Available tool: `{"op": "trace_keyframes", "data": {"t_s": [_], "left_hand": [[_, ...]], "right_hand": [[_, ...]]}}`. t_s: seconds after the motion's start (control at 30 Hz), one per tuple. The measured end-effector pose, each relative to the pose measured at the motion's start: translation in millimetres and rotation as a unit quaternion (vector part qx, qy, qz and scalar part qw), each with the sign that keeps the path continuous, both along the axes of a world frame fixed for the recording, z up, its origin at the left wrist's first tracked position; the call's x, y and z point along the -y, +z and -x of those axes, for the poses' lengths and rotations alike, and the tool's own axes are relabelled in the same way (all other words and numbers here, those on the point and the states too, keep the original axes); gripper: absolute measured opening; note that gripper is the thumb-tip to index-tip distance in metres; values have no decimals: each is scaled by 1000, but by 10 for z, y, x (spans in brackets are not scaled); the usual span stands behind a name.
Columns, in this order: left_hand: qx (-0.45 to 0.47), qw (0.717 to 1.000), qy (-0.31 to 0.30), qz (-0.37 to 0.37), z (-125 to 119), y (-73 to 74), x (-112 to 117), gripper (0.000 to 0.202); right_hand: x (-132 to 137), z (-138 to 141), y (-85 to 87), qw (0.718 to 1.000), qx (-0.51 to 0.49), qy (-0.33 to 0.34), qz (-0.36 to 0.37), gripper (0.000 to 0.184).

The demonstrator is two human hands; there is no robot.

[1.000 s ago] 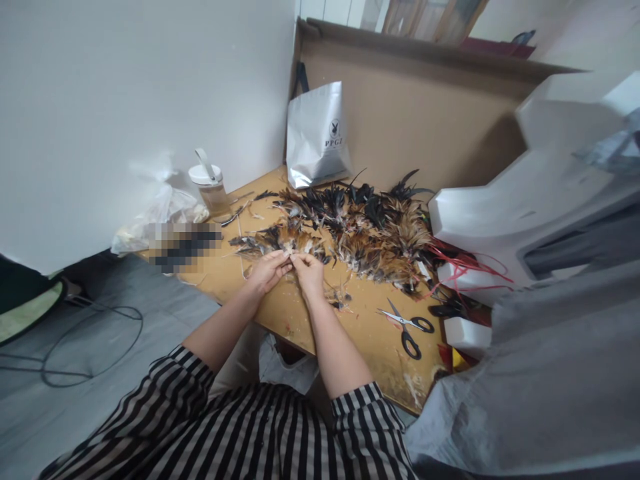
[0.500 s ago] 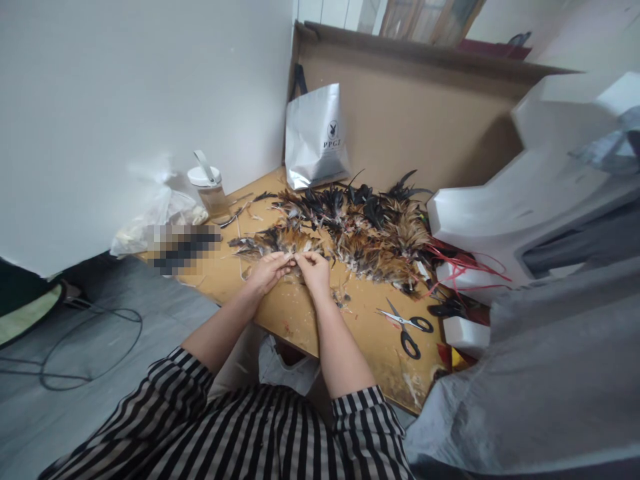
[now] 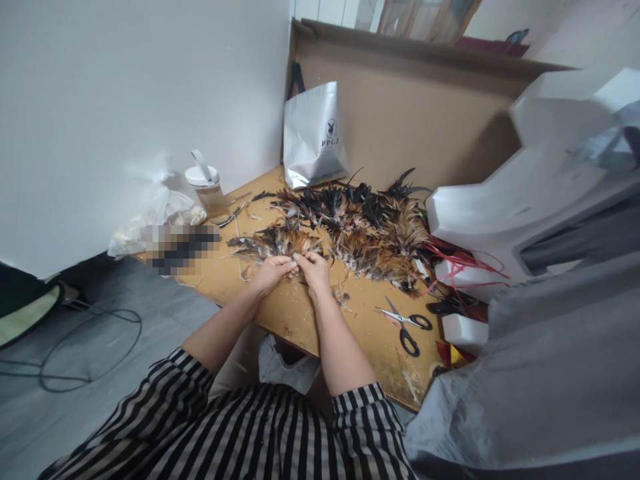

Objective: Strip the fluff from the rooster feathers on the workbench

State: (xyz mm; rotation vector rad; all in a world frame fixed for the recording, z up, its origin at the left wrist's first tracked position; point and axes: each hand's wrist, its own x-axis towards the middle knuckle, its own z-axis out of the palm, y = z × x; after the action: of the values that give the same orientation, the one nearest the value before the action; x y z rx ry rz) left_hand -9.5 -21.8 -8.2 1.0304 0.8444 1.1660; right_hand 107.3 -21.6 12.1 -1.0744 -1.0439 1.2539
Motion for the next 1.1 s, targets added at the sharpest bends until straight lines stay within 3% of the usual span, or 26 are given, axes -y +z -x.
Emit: {"op": "trace_keyframes", "data": {"t_s": [0.23,0.33,0.43,0.53,0.77,0.97,1.03,1.1], "left_hand": [[198,978,27,51,68,32,-23,15],[234,971,21,32,94,32,-32,12],[208,978,13,8,91,27,-29,16],[162,987,13,2,71,32,-20,19],[114,993,4,-7,40,45,4,21],[133,991,7,-1,54,4,-10,19],[165,985,43,24,69,-21,-40,18],[200,975,85,53,84,-48,-76,20]], "right_hand": [[-11,-31,21,999,22,-33,-9,29],[18,1,9,998,23,55,19,30],[50,42,-14,985,-6,163,50,29],[62,61,-30,978,-26,197,59,23],[59,33,-8,978,-18,202,41,21],[35,-25,0,977,78,196,-1,22],[-32,-89,-3,980,114,165,2,27],[-130,-183,-5,984,156,91,-7,31]]}}
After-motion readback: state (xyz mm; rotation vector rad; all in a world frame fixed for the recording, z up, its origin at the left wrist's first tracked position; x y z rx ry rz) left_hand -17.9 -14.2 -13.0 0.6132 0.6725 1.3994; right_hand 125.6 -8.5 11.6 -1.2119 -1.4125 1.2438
